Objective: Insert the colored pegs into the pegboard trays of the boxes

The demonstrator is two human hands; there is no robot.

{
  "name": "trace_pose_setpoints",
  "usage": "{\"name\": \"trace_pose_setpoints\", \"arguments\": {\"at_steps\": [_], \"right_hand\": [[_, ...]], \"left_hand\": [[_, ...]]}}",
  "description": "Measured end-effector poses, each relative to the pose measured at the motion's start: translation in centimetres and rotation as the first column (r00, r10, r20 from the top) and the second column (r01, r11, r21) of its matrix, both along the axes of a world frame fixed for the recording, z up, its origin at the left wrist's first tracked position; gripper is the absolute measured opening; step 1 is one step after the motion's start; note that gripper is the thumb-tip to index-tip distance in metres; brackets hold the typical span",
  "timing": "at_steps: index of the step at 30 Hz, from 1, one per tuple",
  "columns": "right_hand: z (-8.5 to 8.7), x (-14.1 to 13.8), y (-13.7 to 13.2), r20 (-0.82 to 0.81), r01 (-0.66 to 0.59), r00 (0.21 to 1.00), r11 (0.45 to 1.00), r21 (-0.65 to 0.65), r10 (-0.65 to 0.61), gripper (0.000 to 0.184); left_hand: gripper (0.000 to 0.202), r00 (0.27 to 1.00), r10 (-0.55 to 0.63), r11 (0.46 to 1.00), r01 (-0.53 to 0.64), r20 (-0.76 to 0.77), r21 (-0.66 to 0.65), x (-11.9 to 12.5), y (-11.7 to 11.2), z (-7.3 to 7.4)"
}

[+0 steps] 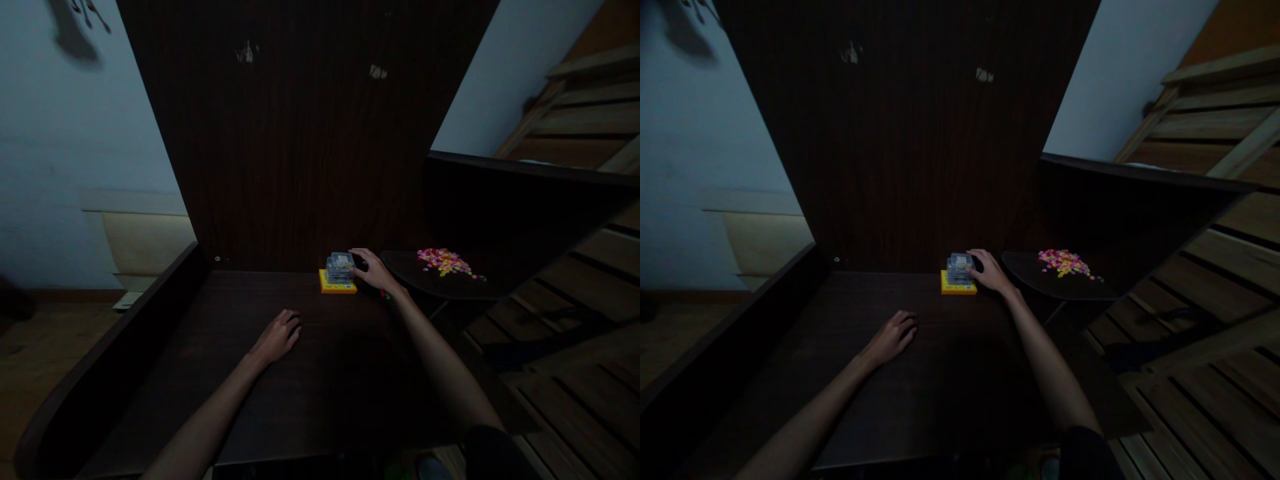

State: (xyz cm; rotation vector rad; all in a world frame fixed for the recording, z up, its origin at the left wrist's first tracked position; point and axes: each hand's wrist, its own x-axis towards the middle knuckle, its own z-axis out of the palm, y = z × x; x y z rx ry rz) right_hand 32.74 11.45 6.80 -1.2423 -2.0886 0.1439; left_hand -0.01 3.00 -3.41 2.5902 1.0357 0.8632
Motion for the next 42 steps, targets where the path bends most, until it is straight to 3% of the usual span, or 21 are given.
{"name": "trace_pose_setpoints", "arguments": {"at_steps": [6, 12, 18, 24, 27, 34, 42], "right_hand": [[-2.5, -3.4, -5.8, 0.032, 0.019, 0.999, 0.998, 0.064, -0.021, 0.039], [-6.9, -6.8, -10.3, 0.133, -0.136, 0.979, 0.981, -0.136, 0.154, 0.043], [-9.4, -8.2, -11.5, 0.222, -0.110, 0.958, 0.946, -0.306, 0.183, 0.059], [-11.3, -8.7, -11.6, 0.249, -0.126, 0.954, 0.977, -0.172, 0.166, 0.056], [-11.8, -8.7, -11.7, 0.243, -0.125, 0.958, 0.984, -0.124, 0.152, 0.054], [-11.4, -8.9, -11.7, 0.260, -0.084, 0.956, 0.979, -0.187, 0.132, 0.054], [-11.2, -9.1, -11.9, 0.271, -0.079, 0.954, 0.981, -0.175, 0.125, 0.053]], "left_hand": [[0.026, 0.999, 0.006, 1.000, -0.006, -0.033, 0.006, -0.5, 0.2, -0.2], [0.040, 0.991, 0.017, 0.999, -0.021, -0.136, -0.030, -1.7, 0.3, -0.1], [0.053, 0.963, -0.005, 0.996, -0.019, -0.269, -0.085, -3.2, -0.7, 0.2], [0.058, 0.949, -0.013, 0.996, -0.015, -0.314, -0.089, -3.8, -2.0, 0.3], [0.059, 0.946, 0.004, 0.995, -0.036, -0.324, -0.095, -3.9, -2.0, 0.2], [0.060, 0.940, -0.003, 0.994, -0.035, -0.340, -0.106, -3.9, -1.8, 0.2], [0.059, 0.940, -0.004, 0.995, -0.030, -0.341, -0.095, -3.7, -1.8, 0.4]]}}
